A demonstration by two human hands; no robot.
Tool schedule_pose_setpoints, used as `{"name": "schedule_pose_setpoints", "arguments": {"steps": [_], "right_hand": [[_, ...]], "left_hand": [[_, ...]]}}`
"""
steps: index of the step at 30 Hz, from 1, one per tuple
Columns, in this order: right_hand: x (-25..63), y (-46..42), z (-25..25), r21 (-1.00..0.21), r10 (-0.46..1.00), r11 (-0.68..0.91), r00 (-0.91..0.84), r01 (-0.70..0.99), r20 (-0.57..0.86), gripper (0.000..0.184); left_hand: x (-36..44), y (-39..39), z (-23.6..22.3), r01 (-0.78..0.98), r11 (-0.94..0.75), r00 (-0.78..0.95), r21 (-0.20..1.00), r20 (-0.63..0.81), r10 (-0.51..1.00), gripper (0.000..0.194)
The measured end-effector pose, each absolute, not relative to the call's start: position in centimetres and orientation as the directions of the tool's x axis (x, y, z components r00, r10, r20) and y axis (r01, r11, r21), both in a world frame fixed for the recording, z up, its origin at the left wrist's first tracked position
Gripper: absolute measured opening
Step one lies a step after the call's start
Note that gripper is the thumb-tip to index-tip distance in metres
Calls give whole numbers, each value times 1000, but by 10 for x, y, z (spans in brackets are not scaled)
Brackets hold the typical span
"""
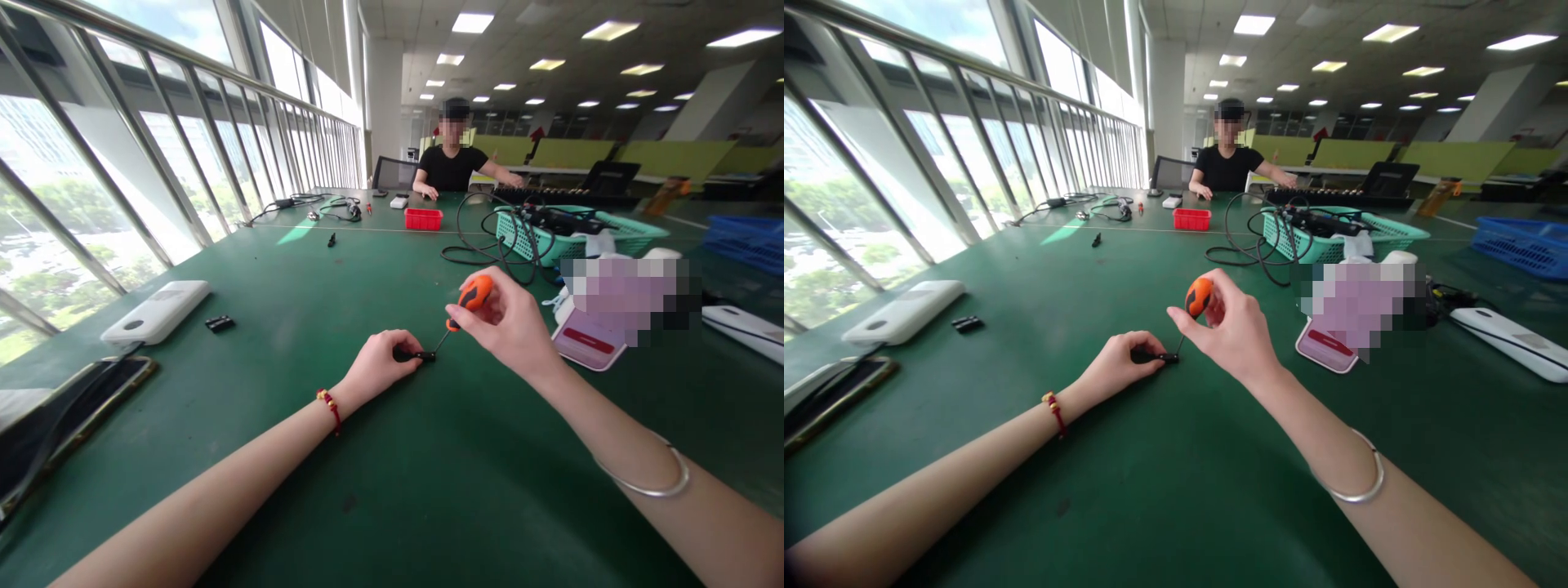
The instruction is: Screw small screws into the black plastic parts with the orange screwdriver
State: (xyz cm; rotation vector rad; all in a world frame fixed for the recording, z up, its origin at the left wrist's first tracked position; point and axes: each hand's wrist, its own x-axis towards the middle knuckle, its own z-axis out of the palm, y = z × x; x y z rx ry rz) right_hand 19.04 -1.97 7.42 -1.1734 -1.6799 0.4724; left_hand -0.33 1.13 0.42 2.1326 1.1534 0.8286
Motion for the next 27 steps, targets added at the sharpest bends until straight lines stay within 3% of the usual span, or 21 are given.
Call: {"name": "schedule_pose_setpoints", "arguments": {"steps": [7, 12, 27], "right_hand": [[188, -27, 78, -677, 810, 489, 3, 549, 587, 12], [185, -30, 76, -701, 808, 519, -12, 489, 590, 15], [181, -30, 67, -683, 814, 516, -50, 517, 578, 15]], "left_hand": [[-2, 11, 6, 526, -444, 423, 726, 229, 876, 11], [-3, 11, 4, 518, -435, 418, 737, 226, 880, 12], [-3, 12, 2, 515, -435, 413, 738, 231, 881, 12]]}}
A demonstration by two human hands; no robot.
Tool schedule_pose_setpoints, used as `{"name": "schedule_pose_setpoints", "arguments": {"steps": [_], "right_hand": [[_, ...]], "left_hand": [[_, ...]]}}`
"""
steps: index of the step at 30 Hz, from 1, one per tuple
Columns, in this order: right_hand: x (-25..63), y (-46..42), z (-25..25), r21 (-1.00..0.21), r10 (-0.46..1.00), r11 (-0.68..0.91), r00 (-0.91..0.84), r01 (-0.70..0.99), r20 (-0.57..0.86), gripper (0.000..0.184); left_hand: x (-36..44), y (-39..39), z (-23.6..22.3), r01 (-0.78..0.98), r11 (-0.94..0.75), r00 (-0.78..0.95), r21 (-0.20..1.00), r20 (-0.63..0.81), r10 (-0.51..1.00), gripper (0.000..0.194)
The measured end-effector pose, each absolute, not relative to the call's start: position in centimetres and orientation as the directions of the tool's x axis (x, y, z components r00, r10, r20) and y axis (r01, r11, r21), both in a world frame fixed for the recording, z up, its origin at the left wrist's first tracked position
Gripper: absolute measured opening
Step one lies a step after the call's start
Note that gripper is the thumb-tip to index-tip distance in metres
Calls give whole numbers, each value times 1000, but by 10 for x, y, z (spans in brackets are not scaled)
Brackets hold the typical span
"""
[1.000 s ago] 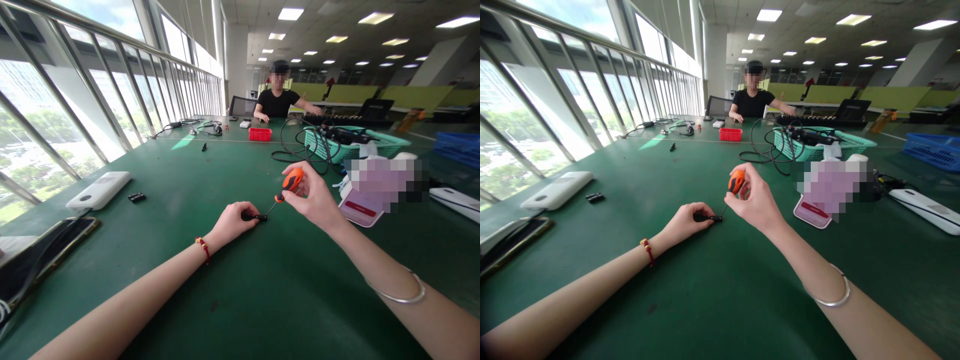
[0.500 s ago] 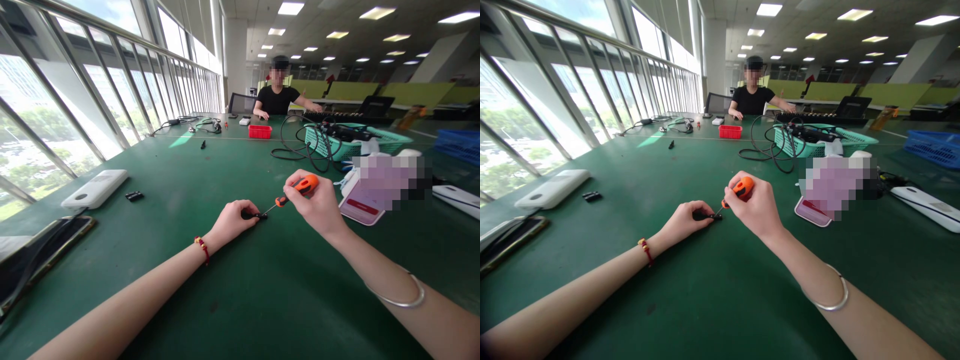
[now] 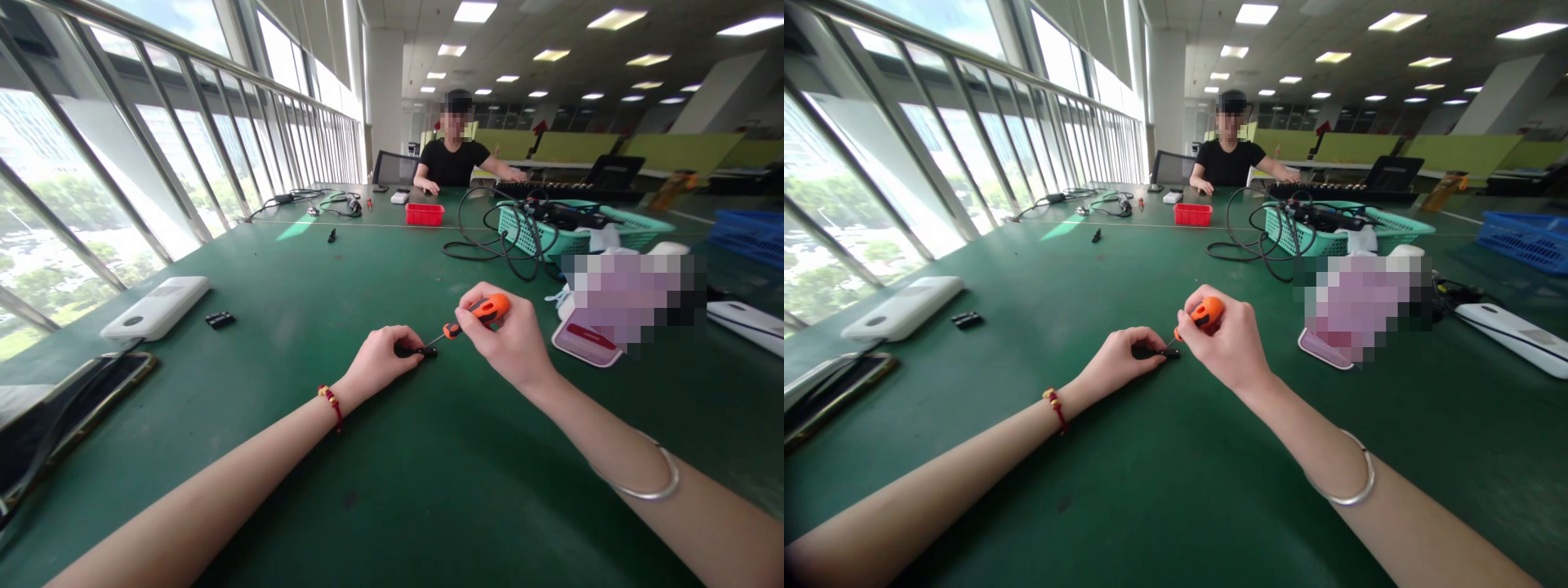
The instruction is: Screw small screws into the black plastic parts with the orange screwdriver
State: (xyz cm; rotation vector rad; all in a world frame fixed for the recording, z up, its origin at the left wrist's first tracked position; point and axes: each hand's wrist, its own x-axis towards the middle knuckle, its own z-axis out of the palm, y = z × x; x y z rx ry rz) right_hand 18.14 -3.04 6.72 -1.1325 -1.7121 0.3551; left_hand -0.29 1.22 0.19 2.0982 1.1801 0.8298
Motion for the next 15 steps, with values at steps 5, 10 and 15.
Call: {"name": "schedule_pose_setpoints", "arguments": {"steps": [5, 10, 15], "right_hand": [[180, -32, 67, -659, 813, 519, -77, 544, 577, 21], [180, -32, 68, -668, 825, 512, -93, 540, 557, 28], [179, -30, 70, -680, 830, 511, -94, 525, 550, 21]], "left_hand": [[-3, 13, 1, 503, -439, 421, 745, 232, 877, 13], [-3, 11, 3, 479, -442, 432, 758, 234, 871, 20], [-3, 11, 3, 508, -435, 415, 743, 232, 880, 15]]}}
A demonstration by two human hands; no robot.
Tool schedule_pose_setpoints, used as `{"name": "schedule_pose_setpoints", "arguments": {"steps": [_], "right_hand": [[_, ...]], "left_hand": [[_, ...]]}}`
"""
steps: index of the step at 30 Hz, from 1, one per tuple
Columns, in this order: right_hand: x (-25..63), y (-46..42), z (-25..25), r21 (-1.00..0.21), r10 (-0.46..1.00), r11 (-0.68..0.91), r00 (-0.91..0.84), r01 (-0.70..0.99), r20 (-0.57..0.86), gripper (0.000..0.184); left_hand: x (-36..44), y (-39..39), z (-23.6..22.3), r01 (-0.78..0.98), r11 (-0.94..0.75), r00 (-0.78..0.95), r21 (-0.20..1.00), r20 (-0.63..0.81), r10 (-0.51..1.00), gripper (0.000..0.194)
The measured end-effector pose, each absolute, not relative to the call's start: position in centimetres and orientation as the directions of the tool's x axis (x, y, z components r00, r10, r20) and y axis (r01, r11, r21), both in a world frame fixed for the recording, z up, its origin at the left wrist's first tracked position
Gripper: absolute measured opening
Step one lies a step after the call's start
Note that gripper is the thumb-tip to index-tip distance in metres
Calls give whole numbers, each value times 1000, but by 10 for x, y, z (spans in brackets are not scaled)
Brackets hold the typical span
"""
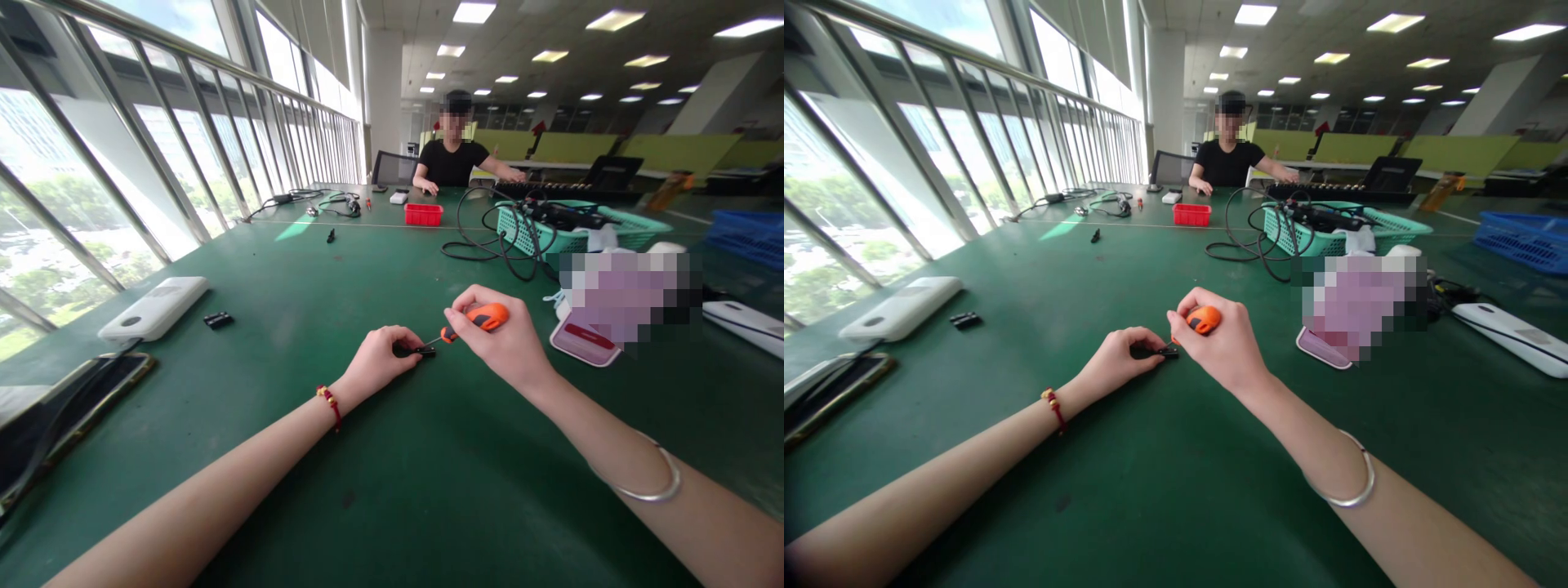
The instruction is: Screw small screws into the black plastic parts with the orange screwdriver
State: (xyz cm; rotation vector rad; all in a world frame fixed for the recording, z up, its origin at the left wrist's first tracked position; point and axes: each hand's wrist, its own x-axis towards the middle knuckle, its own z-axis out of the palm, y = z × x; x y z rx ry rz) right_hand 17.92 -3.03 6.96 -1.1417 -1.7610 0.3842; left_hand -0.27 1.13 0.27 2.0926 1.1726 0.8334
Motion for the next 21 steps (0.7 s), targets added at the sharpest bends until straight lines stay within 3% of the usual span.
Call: {"name": "schedule_pose_setpoints", "arguments": {"steps": [8, 14, 21], "right_hand": [[177, -34, 69, -725, 859, 482, -106, 491, 500, 11], [180, -34, 72, -672, 795, 535, -35, 512, 606, 14], [181, -31, 69, -657, 779, 542, -19, 524, 627, 15]], "left_hand": [[-2, 12, 3, 521, -447, 408, 727, 248, 879, 13], [-1, 10, 4, 513, -435, 411, 740, 233, 881, 15], [-2, 10, 4, 515, -435, 419, 738, 226, 879, 16]]}}
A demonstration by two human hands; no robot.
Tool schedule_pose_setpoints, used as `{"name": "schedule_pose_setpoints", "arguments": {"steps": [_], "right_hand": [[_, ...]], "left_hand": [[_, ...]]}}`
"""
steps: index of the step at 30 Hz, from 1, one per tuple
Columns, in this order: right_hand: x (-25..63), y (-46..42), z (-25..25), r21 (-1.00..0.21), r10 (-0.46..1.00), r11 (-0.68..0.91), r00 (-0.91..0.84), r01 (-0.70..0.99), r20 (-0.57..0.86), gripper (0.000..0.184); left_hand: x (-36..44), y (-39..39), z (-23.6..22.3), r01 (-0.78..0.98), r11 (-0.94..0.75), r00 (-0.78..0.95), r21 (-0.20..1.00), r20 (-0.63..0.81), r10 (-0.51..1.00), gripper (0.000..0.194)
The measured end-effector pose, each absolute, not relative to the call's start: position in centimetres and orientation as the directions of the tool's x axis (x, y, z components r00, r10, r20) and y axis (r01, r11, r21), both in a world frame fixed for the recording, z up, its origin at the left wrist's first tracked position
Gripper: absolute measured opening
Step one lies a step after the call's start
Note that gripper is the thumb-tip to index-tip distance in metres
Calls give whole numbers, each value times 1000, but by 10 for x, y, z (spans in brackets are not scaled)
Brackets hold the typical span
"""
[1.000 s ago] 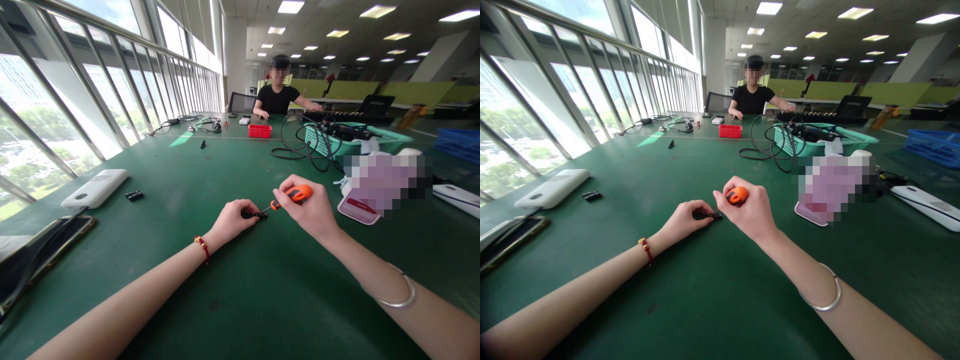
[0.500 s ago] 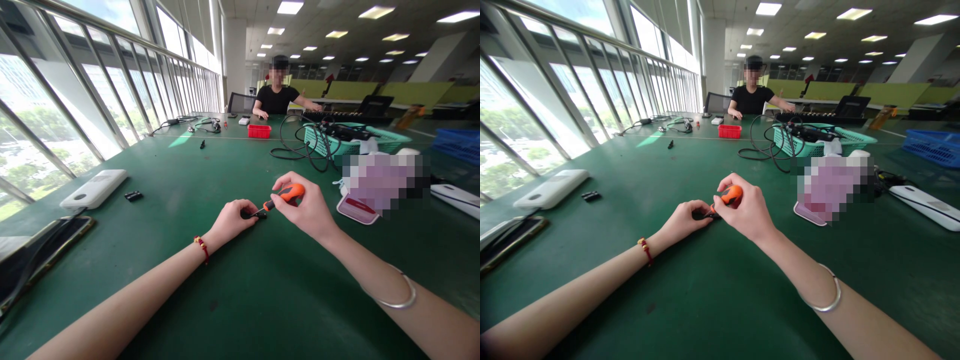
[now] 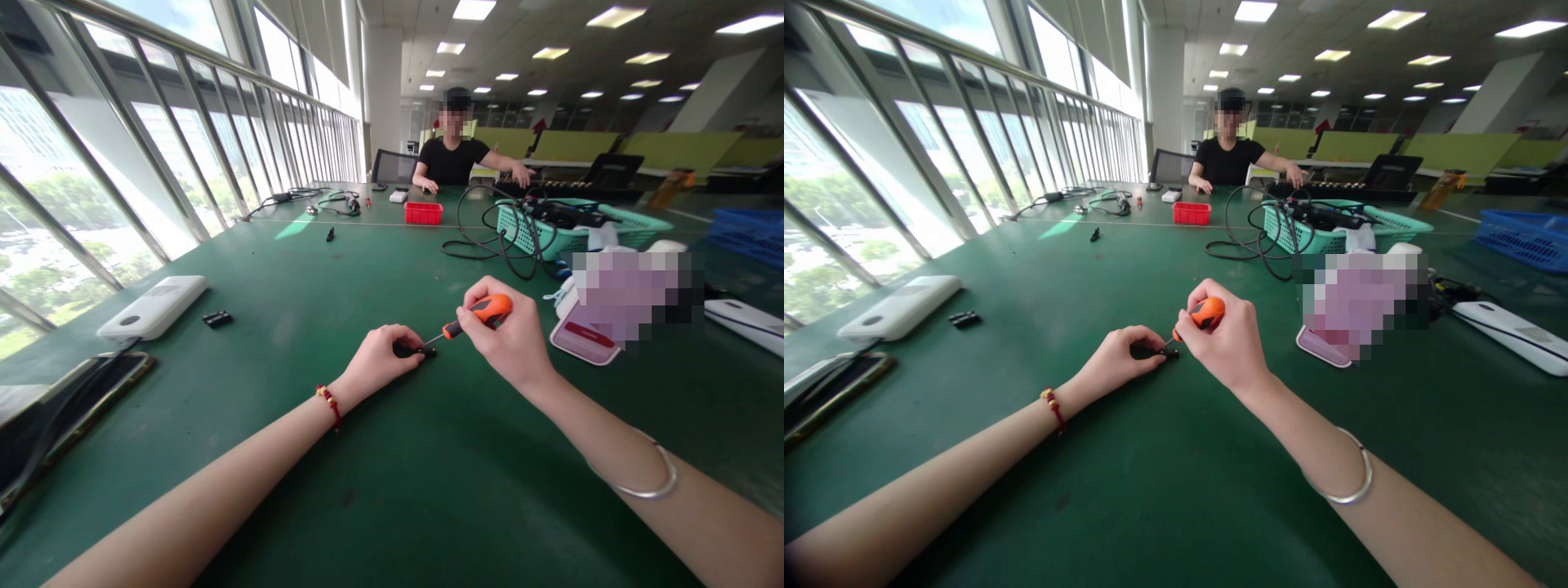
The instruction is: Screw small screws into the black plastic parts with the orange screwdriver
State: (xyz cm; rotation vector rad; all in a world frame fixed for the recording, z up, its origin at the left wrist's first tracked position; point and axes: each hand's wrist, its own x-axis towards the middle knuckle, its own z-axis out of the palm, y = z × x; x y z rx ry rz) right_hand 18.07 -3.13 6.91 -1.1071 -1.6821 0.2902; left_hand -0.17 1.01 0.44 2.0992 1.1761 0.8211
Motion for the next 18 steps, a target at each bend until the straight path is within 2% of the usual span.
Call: {"name": "schedule_pose_setpoints", "arguments": {"steps": [13, 18], "right_hand": [[181, -31, 69, -671, 795, 520, -11, 529, 607, 15], [181, -30, 72, -692, 825, 485, -16, 534, 565, 26]], "left_hand": [[-2, 10, 6, 530, -428, 415, 732, 216, 884, 13], [-2, 11, 4, 521, -430, 420, 737, 217, 881, 13]]}}
